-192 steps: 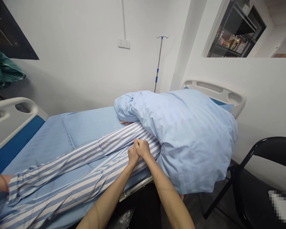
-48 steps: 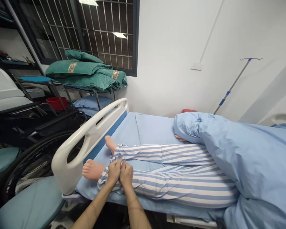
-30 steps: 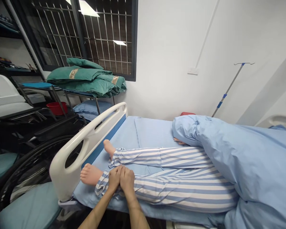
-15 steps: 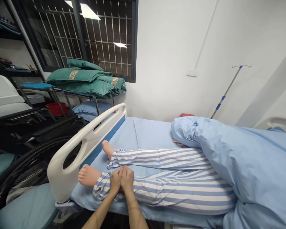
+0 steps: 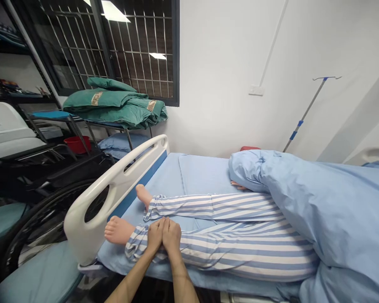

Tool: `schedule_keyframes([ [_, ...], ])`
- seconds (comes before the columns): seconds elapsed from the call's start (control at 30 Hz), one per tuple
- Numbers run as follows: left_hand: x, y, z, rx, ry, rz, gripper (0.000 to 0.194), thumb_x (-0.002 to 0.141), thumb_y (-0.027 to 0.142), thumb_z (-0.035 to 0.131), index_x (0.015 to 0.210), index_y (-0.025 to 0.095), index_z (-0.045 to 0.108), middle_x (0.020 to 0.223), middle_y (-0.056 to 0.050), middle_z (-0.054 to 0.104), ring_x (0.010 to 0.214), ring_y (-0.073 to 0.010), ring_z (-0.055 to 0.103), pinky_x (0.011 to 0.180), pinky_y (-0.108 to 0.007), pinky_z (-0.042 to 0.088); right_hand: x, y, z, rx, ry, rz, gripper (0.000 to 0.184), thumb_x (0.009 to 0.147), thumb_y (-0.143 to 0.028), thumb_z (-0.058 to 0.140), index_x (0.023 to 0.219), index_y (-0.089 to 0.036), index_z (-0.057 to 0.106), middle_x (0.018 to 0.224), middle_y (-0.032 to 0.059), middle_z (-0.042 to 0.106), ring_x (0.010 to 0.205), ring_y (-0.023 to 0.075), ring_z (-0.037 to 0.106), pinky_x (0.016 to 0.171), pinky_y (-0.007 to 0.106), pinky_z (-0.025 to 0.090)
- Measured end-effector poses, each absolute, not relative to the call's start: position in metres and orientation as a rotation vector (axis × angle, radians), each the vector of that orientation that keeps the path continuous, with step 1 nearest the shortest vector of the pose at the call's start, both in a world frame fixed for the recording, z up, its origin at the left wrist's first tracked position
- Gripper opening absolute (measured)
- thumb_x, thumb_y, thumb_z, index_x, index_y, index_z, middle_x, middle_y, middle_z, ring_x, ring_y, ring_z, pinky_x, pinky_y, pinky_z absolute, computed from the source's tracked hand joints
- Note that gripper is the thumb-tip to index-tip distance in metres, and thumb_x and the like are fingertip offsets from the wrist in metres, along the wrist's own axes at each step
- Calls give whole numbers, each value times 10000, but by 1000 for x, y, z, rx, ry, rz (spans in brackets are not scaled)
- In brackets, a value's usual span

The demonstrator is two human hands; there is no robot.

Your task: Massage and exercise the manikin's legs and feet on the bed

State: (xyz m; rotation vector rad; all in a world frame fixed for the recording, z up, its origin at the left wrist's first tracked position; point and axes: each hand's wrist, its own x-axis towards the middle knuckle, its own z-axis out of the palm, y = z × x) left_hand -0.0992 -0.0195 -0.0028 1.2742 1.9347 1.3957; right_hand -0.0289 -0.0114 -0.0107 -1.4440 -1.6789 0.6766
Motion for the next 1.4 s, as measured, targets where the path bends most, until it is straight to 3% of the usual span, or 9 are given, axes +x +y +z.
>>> schedule_keyframes([
  [0.27, -78, -15, 8, 1165, 1845, 1515, 595, 759, 751, 363, 460, 238, 325, 428, -5, 411, 482, -130, 375, 495, -274, 313, -22, -7, -7, -1297, -1406, 825, 710, 950, -686, 189, 532, -224, 529, 565, 94, 652, 519, 195, 553, 521, 307, 345],
  [0.5, -82, -18, 1, 1274, 1919, 1419, 579, 793, 708, 334, 472, 231, 403, 488, -72, 558, 509, -166, 458, 553, -310, 349, -17, -5, -1, -1401, -1588, 820, 696, 994, -570, 187, 616, -193, 633, 684, 141, 712, 610, 215, 617, 569, 304, 378],
  [0.67, -82, -18, -3, 1321, 1892, 1402, 558, 834, 648, 316, 481, 228, 416, 507, -55, 551, 526, -163, 478, 568, -293, 347, -4, -1, 4, -1484, -1827, 708, 622, 1009, -487, 267, 715, -179, 720, 799, 160, 752, 714, 227, 670, 623, 291, 390],
  [0.87, -82, -15, -9, 1294, 1909, 1378, 539, 813, 648, 381, 485, 224, 433, 496, -21, 500, 523, -146, 443, 568, -284, 335, -6, -8, -10, -1419, -1661, 749, 665, 1005, -543, 237, 690, -191, 706, 751, 145, 744, 664, 219, 663, 601, 290, 393],
  [1.17, -54, -7, 6, 1181, 1703, 1547, 505, 778, 630, 420, 487, 231, 314, 471, 38, 336, 507, -105, 319, 506, -253, 292, 1, 1, -16, -1302, -1373, 829, 672, 950, -633, 221, 562, -207, 568, 583, 99, 666, 535, 187, 576, 528, 285, 369],
  [1.4, -61, -6, -5, 1306, 1860, 1410, 514, 784, 632, 362, 468, 226, 378, 456, -15, 462, 505, -130, 388, 548, -287, 327, -1, 0, -11, -1358, -1366, 785, 668, 946, -632, 250, 551, -206, 579, 582, 102, 671, 539, 192, 572, 520, 286, 370],
])
